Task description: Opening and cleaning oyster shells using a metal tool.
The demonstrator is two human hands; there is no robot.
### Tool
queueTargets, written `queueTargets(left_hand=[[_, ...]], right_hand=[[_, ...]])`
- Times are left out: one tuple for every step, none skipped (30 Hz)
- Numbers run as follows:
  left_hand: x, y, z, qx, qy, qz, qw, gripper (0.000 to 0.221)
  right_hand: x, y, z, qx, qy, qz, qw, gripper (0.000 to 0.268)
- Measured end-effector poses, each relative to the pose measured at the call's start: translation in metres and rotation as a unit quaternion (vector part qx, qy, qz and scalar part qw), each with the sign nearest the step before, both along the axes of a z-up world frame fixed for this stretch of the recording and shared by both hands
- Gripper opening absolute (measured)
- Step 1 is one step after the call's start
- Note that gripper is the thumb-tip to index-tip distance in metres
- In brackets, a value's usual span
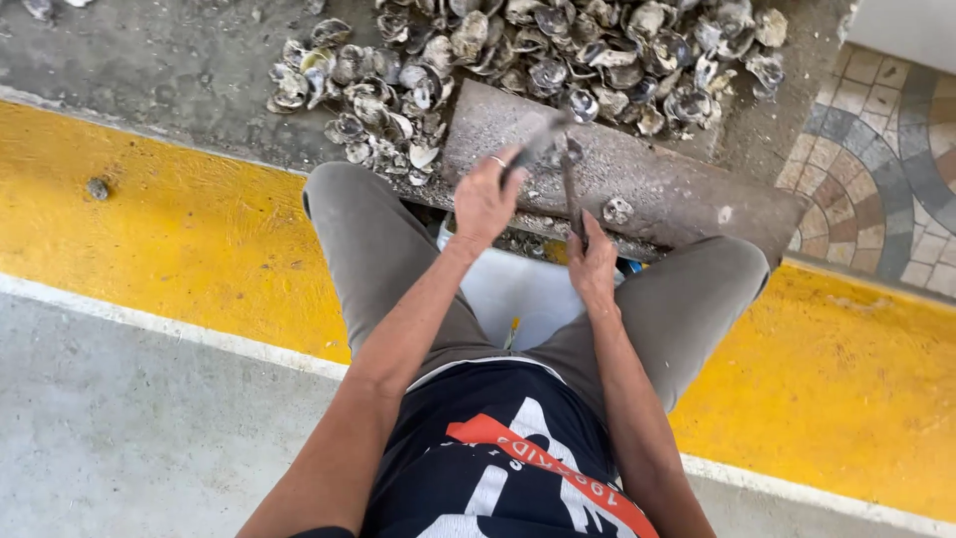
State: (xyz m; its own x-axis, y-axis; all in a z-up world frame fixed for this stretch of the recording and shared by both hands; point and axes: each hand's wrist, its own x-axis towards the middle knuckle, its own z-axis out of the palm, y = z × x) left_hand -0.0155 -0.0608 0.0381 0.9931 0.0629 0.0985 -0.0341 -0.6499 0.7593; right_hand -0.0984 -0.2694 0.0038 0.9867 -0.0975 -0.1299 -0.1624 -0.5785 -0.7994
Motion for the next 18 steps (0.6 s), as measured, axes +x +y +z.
queueTargets(left_hand=[[-0.001,0.006,-0.01,-0.003,0.002,-0.004,1.0,0.028],[0.001,0.012,-0.019,-0.096,0.023,0.032,0.995,0.025],[0.004,0.018,-0.028,-0.187,0.044,0.068,0.979,0.023],[0.004,0.019,-0.038,-0.188,0.046,0.066,0.979,0.023],[0.004,0.02,-0.047,-0.341,0.104,0.096,0.929,0.02],[0.005,0.022,-0.057,-0.483,0.159,0.124,0.852,0.018],[0.005,0.01,-0.032,-0.484,0.161,0.122,0.852,0.018],[0.005,-0.001,-0.007,-0.554,0.223,0.148,0.788,0.019],[0.004,-0.012,0.018,-0.617,0.283,0.174,0.714,0.021],[-0.001,-0.027,0.001,-0.617,0.284,0.175,0.713,0.021],[-0.006,-0.042,-0.015,-0.629,0.279,0.162,0.707,0.022],[-0.009,-0.058,-0.03,-0.641,0.274,0.148,0.702,0.024],[-0.009,-0.066,-0.035,-0.641,0.274,0.148,0.701,0.024],[-0.01,-0.075,-0.04,-0.59,0.252,0.118,0.758,0.024],[-0.011,-0.084,-0.044,-0.535,0.229,0.087,0.809,0.025],[-0.007,-0.081,-0.046,-0.535,0.23,0.086,0.808,0.025],[-0.004,-0.078,-0.048,-0.454,0.198,0.091,0.864,0.025],[0.001,-0.075,-0.05,-0.367,0.164,0.097,0.91,0.025]], right_hand=[[-0.001,-0.001,-0.007,-0.003,0.002,-0.004,1.0,0.04],[-0.001,-0.002,-0.013,-0.01,-0.058,0.005,0.998,0.039],[0.0,-0.003,-0.019,-0.018,-0.117,0.015,0.993,0.04],[0.001,-0.001,-0.01,-0.02,-0.115,0.013,0.993,0.04],[0.003,0.003,-0.001,0.172,-0.011,-0.056,0.984,0.037],[0.006,0.006,0.008,0.356,0.092,-0.119,0.922,0.035],[0.006,0.007,0.013,0.355,0.092,-0.122,0.922,0.035],[0.008,0.008,0.019,0.362,0.088,-0.116,0.921,0.03],[0.009,0.01,0.024,0.369,0.084,-0.11,0.919,0.028],[0.009,0.012,0.031,0.368,0.085,-0.111,0.919,0.028],[0.01,0.014,0.037,0.347,0.07,-0.099,0.93,0.032],[0.012,0.016,0.044,0.326,0.053,-0.088,0.94,0.036],[0.012,0.015,0.045,0.325,0.053,-0.088,0.94,0.036],[0.011,0.013,0.046,0.351,0.08,-0.087,0.929,0.038],[0.011,0.012,0.046,0.378,0.106,-0.085,0.916,0.04],[0.011,0.012,0.05,0.377,0.106,-0.086,0.916,0.04],[0.011,0.012,0.053,0.372,0.094,-0.098,0.918,0.038],[0.014,0.013,0.057,0.367,0.082,-0.109,0.92,0.036]])
